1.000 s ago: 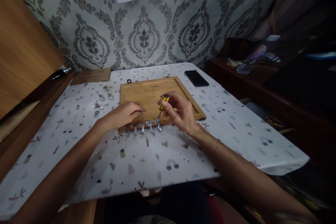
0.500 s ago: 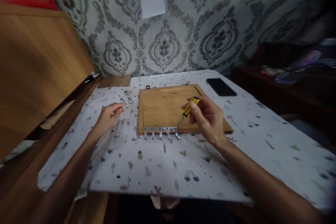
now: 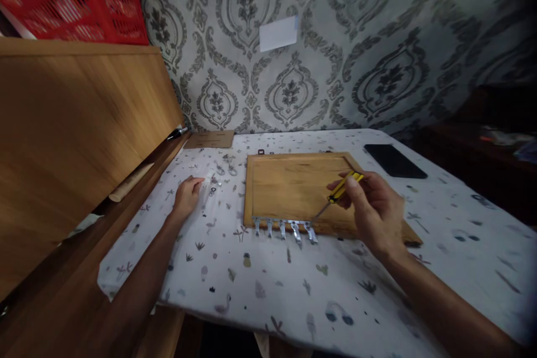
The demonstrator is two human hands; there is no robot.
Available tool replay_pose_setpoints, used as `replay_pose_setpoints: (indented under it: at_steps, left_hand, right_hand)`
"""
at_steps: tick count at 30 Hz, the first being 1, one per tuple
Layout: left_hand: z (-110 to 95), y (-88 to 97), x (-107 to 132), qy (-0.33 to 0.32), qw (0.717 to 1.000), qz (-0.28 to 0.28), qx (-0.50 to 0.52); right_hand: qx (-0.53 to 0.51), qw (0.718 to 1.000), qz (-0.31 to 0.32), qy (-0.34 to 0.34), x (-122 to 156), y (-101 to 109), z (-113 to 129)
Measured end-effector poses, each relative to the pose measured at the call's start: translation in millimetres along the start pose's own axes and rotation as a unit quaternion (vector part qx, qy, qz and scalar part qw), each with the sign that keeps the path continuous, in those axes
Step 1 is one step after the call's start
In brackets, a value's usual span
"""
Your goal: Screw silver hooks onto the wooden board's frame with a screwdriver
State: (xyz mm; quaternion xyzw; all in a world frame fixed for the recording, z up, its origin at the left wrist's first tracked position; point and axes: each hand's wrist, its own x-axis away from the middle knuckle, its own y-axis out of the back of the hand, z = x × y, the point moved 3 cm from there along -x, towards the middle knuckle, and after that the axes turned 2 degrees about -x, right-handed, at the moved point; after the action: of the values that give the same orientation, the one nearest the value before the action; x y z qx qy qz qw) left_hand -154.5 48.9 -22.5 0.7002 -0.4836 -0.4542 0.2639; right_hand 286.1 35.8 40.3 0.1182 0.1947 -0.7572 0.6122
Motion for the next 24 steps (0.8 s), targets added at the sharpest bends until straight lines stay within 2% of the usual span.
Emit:
replay_pose_setpoints:
  at_steps: [9,15,24]
  left_hand:
    - [9.7,-19.3,2.6,-0.07,0.996,-0.013,-0.048]
    - [18.1,-24.4,-0.7,-0.088,0.994,-0.021,-0.062]
    - [26.3,-29.8,-4.4,-0.1,0.992,-0.018,-0.079]
  right_hand:
    - [-0.039,0.998,-0.05,-0.017,-10.6,5.7,-3.5]
    - [-0.092,0.989,-0.049,-0.103,-7.0,4.8,-1.3]
    - [-0.144,0.97,-0.098,-0.172,-0.9,43.8,-11.7]
